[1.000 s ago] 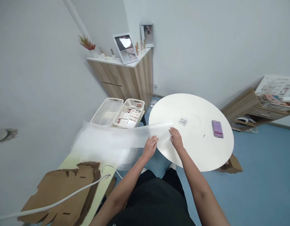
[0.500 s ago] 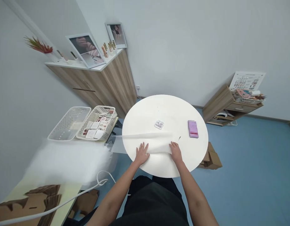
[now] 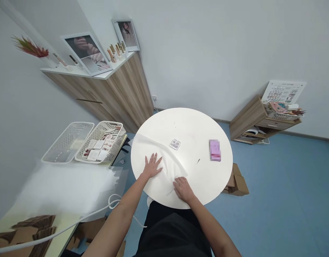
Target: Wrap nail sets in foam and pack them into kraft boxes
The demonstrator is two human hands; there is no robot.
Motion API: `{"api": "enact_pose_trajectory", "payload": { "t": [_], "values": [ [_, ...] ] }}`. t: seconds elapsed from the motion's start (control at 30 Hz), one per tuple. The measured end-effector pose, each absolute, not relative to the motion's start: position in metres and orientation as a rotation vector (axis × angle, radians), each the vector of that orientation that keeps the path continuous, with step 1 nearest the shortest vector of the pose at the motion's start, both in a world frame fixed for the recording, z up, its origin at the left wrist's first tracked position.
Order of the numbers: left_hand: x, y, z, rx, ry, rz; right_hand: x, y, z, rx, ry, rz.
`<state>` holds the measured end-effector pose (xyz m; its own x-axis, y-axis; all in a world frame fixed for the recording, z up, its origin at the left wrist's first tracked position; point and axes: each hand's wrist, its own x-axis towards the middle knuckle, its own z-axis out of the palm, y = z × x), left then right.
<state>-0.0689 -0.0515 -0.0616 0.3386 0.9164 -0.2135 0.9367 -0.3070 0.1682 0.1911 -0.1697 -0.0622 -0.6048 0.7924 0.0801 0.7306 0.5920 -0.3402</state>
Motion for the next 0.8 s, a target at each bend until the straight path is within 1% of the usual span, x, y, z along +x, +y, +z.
{"api": "enact_pose_trajectory", "payload": {
  "t": [0.13,0.2,0.33,0.43,0.6,0.7,0.8],
  "values": [
    [-0.067,-0.048,-0.054,2.365,1.835,0.012,0.158,-0.169,-0.048,-1.113,-2.72,0.604],
    [-0.061,-0.057,-0.049,2.312,1.911,0.092,0.149,-0.158,-0.043,-1.103,-2.685,0.656],
    [-0.042,-0.093,-0.046,2.114,2.012,0.242,0.149,-0.118,-0.04,-1.278,-2.503,0.529],
    [-0.029,-0.121,-0.053,2.035,1.986,0.192,0.151,-0.091,-0.046,-1.391,-2.533,0.47],
    [-0.039,-0.138,-0.068,2.111,1.9,0.084,0.143,-0.082,-0.059,-1.436,-2.608,0.536],
    [-0.06,-0.131,-0.07,2.203,1.818,0.081,0.143,-0.07,-0.062,-1.516,-2.496,0.548],
    [-0.076,-0.122,-0.069,2.242,1.769,0.086,0.154,-0.039,-0.065,-1.67,-2.303,0.482]
  ]
}}
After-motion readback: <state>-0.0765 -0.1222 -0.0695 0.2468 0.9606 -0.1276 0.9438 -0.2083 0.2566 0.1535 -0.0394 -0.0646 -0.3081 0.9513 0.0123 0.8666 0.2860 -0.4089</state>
